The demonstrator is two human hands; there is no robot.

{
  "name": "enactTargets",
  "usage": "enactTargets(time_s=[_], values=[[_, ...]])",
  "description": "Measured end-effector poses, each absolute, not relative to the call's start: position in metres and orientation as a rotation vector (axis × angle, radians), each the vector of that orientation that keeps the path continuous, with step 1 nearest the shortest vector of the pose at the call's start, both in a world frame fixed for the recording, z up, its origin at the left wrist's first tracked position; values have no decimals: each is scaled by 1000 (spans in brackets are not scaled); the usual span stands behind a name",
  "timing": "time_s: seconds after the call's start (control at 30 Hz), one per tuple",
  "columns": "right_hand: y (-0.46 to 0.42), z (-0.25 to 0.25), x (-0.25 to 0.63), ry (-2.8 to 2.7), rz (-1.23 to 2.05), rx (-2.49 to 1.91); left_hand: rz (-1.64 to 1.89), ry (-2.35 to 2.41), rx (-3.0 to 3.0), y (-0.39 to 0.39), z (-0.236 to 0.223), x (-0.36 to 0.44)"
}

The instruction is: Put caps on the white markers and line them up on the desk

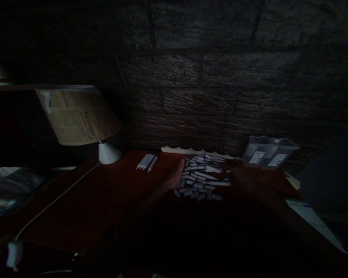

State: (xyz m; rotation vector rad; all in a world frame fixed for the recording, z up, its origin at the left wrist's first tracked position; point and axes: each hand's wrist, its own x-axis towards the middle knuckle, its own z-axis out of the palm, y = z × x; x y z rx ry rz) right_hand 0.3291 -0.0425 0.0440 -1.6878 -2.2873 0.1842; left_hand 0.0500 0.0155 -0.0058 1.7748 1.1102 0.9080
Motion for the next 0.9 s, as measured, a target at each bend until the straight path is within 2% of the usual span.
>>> enactTargets(time_s=[0.2,0.3,0.5,0.67,0.77,0.9], values=[[-62,29,331,-1652,641,-1491,823,1329,1980,22,-3,38],[-72,20,311,-1437,756,-1447,767,1319,2051,25,-4,46],[-86,14,291,-1238,960,-1434,756,1110,2095,18,-4,56],[-93,13,284,-1086,1277,-1282,937,1059,2009,-4,9,51],[-98,16,273,-1025,1422,-1160,1029,1017,1833,-18,21,56],[-109,22,258,-1099,1478,-1099,958,940,1530,-36,33,68]])
